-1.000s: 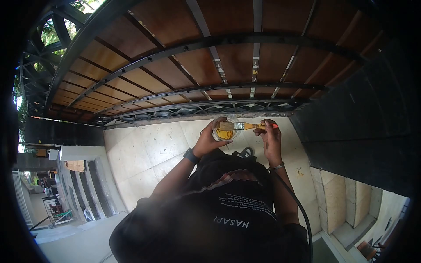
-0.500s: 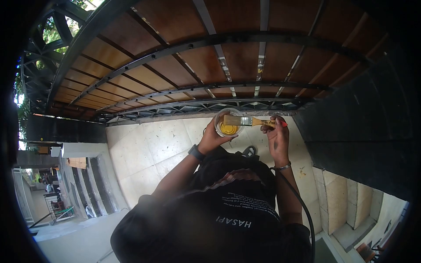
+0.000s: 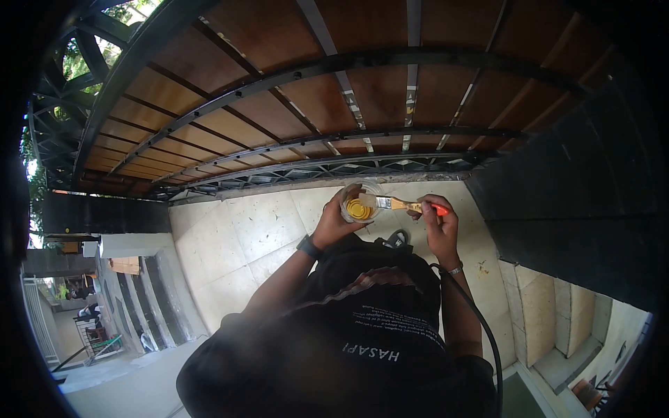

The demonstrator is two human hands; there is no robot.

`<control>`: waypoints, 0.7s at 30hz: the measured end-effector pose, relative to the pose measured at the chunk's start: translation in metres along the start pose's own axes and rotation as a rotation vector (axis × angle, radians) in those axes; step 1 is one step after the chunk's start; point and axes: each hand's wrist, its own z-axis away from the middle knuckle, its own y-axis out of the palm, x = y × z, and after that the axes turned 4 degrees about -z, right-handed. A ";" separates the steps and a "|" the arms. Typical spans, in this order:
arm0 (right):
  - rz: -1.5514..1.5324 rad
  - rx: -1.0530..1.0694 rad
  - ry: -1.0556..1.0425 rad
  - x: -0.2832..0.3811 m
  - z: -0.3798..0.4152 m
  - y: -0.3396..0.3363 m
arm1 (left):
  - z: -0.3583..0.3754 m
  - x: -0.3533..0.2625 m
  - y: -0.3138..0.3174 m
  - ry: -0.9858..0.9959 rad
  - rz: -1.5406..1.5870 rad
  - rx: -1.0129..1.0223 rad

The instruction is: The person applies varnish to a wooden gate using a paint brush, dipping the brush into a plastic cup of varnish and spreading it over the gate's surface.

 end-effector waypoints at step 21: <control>-0.594 -0.272 0.042 -0.020 0.003 -0.034 | -0.012 -0.034 0.008 0.066 -0.087 0.040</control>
